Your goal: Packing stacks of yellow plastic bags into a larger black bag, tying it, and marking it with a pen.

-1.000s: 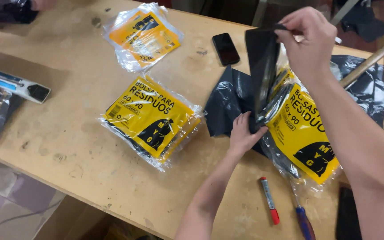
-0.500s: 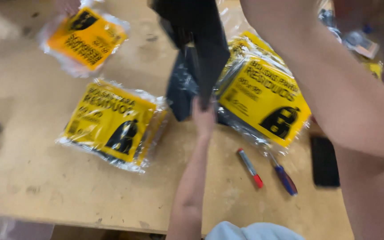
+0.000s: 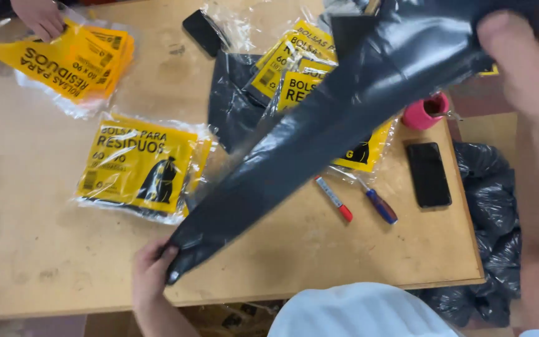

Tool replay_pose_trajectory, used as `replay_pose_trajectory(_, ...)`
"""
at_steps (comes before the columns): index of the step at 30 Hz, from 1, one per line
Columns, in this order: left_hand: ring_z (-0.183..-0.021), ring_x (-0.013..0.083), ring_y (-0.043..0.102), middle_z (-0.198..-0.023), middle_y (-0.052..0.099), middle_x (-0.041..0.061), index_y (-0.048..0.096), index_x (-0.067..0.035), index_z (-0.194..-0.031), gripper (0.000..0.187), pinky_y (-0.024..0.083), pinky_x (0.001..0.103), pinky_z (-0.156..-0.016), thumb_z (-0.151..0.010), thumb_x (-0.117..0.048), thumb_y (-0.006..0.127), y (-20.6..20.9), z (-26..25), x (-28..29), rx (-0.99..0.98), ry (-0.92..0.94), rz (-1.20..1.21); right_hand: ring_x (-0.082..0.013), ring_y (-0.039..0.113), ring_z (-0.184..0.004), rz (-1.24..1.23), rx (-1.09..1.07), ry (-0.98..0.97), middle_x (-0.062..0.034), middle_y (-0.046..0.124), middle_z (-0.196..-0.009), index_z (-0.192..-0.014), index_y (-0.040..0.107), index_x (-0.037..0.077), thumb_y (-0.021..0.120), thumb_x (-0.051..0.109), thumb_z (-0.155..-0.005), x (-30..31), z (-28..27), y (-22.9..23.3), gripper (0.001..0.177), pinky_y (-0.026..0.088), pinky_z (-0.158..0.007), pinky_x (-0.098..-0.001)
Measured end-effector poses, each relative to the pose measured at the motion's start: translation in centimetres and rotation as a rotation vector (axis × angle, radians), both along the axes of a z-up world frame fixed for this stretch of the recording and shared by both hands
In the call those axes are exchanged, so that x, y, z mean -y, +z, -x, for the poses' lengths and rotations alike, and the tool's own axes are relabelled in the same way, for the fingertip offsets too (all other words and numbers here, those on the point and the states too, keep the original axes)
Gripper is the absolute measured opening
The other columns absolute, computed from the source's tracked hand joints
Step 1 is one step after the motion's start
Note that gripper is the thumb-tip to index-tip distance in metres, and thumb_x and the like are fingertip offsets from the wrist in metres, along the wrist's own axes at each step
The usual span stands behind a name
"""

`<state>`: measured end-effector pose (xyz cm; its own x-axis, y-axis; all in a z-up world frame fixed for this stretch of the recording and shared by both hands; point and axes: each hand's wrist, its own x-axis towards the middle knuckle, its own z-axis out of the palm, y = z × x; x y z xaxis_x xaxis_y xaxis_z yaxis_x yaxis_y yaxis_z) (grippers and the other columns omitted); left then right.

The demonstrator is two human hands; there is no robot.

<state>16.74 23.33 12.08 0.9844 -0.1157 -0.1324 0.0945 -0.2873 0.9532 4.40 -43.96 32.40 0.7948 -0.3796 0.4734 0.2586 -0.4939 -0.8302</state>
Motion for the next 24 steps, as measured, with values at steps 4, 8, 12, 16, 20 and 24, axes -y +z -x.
replay_pose_trajectory(4,-0.064,0.0158,0.059,-0.071,0.065,0.012,0.073,0.004,-0.089,0.018,0.049,0.031,-0.058,-0.073,0.007,0.067,-4.8,1.8,-11.7,-0.088,-0.057,0.196,-0.0215,0.069,-0.109,-0.164,-0.041,0.068,-0.0145,0.061,-0.117,-0.134,0.055,0.002,0.064,0.014,-0.116,-8.2,0.4,0.1,0.024,0.061,-0.101,-0.0310)
replay_pose_trajectory(8,-0.081,0.0195,0.058,-0.090,0.062,0.011,0.070,-0.002,-0.103,0.020,0.046,0.030,-0.070,-0.083,-0.006,0.070,-4.7,0.3,-17.1,-0.119,0.129,0.055,-0.0152,0.067,-0.083,-0.196,-0.203,0.161,-0.0088,0.064,-0.097,-0.122,0.061,0.005,0.060,0.009,-0.112,-11.4,-0.6,-2.5,0.011,0.058,-0.075,-0.0277)
replay_pose_trajectory(12,-0.094,0.0202,0.057,-0.103,0.061,0.013,0.070,-0.005,-0.112,0.028,0.048,0.033,-0.082,-0.087,-0.017,0.075,5.3,1.8,-10.4,-0.107,0.266,0.025,-0.0062,0.062,-0.072,-0.293,-0.219,0.172,-0.0001,0.062,-0.086,-0.113,0.063,0.008,0.063,0.008,-0.108,-14.8,-1.6,-6.5,0.005,0.055,-0.065,-0.0189)
replay_pose_trajectory(16,-0.079,0.0144,0.064,-0.090,0.069,0.004,0.074,-0.011,-0.102,0.019,0.048,0.025,-0.068,-0.086,-0.022,0.073,4.5,-0.5,-8.5,-0.189,0.214,-0.184,-0.0072,0.065,-0.079,-0.422,-0.361,0.178,-0.0003,0.067,-0.094,-0.113,0.063,0.010,0.064,0.012,-0.102,-13.8,-2.8,-16.0,0.011,0.056,-0.069,-0.0195)
replay_pose_trajectory(20,-0.067,0.0134,0.068,-0.075,0.070,0.000,0.077,-0.020,-0.093,0.017,0.053,0.027,-0.059,-0.083,-0.033,0.081,1.3,-1.4,-8.1,-0.134,0.162,-0.278,-0.0079,0.063,-0.086,-0.452,-0.395,0.126,-0.0006,0.063,-0.095,-0.123,0.061,0.004,0.069,0.011,-0.099,-13.0,-1.6,-23.6,0.026,0.056,-0.078,-0.0209)
replay_pose_trajectory(24,-0.084,0.0173,0.070,-0.083,0.073,-0.004,0.078,-0.027,-0.098,0.024,0.051,0.031,-0.075,-0.085,-0.047,0.076,-4.8,-4.0,-9.0,-0.099,0.135,-0.540,-0.0088,0.069,-0.078,-0.629,-0.524,0.121,0.0013,0.069,-0.096,-0.127,0.061,0.010,0.071,0.013,-0.094,-14.5,1.5,-27.3,0.035,0.060,-0.069,-0.0246)
